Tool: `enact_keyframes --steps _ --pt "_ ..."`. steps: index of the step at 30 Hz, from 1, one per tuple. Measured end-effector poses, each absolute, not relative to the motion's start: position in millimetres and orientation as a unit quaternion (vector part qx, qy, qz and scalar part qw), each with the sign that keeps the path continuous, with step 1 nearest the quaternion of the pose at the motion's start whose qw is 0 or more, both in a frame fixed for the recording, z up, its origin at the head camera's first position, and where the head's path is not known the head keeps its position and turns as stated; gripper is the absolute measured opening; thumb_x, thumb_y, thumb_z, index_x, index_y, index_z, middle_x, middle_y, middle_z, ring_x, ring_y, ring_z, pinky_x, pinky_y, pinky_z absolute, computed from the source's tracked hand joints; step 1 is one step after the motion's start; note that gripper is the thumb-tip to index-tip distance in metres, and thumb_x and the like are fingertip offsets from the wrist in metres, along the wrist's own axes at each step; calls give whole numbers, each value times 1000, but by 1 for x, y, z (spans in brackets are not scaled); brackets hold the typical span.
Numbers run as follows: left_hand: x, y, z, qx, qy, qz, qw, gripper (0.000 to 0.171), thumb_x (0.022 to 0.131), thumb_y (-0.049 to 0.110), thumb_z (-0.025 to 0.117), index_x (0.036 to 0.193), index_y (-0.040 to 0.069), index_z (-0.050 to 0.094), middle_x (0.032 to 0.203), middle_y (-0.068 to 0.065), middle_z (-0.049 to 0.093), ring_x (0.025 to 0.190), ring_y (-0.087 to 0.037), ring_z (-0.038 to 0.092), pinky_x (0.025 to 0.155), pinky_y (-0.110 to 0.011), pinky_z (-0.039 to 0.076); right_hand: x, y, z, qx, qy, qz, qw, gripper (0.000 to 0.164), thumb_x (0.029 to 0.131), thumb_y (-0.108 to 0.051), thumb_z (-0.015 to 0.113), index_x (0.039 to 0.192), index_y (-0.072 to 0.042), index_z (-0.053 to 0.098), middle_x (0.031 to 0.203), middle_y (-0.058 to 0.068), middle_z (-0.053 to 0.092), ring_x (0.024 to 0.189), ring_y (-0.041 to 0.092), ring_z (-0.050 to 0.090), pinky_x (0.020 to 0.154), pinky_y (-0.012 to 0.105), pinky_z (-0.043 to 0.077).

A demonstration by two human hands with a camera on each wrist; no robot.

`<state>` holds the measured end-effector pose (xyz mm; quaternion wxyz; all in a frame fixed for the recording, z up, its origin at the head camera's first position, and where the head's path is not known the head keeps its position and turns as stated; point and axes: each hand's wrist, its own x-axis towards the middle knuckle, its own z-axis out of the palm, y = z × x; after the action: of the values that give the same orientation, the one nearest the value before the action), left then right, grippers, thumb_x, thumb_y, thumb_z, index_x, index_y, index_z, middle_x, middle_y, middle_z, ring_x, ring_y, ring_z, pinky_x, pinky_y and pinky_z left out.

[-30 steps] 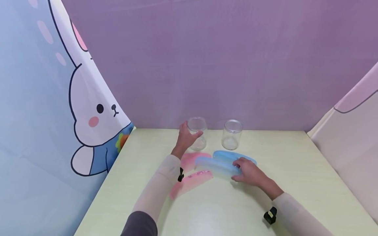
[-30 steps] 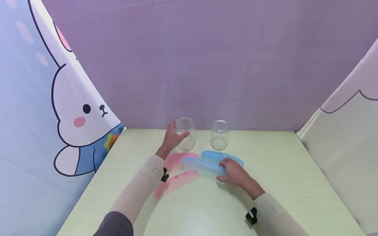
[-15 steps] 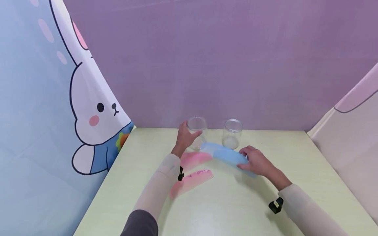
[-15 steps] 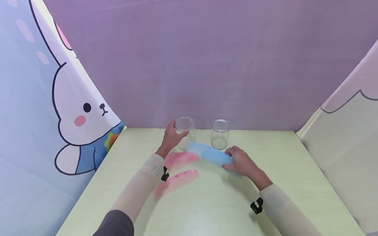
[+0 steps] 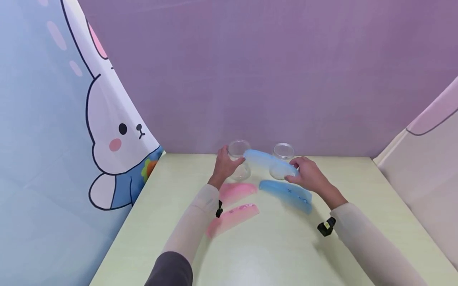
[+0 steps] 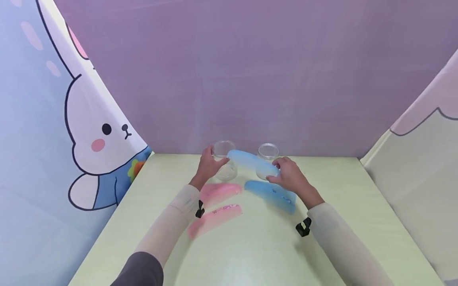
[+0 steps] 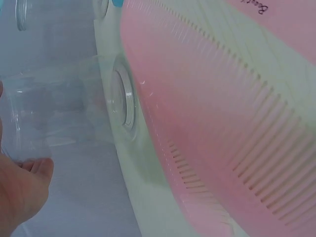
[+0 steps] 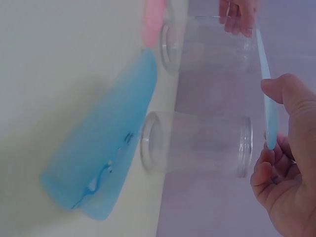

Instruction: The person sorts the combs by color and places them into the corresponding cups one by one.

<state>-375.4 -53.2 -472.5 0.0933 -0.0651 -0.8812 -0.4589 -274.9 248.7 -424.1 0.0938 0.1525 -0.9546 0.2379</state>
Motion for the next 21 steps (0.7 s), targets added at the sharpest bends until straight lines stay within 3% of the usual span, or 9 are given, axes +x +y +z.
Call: enact_keyframes --steps 7,14,17,21 --pt "-374 -51 -468 -58 -880 -464 85 92 85 42 81 152 0 34 147 -21 47 133 -38 52 112 -50 45 -296 238 -416 157 -953 238 102 49 84 -32 79 112 6 67 99 19 67 86 28 59 73 41 53" --pt "-376 -49 -469 -58 -881 -462 83 89 85 40 81 151 1 36 145 -19 49 132 -36 52 113 -49 44 -316 225 -405 155 -952 248 91 32 87 -37 74 94 -6 67 81 8 61 75 23 52 63 33 43" --pt "-379 -49 -469 -59 -882 -459 85 90 85 41 81 152 2 36 146 -19 49 133 -36 52 113 -49 44 -322 219 -401 148 -949 266 89 34 89 -36 74 100 -5 69 90 11 66 81 25 57 69 37 50" --pt "-381 -49 -468 -58 -883 -457 89 91 85 41 82 152 1 35 148 -20 48 136 -37 50 115 -50 42 -326 210 -392 126 -944 288 102 51 90 -36 74 121 3 65 115 21 66 101 34 61 88 50 54"
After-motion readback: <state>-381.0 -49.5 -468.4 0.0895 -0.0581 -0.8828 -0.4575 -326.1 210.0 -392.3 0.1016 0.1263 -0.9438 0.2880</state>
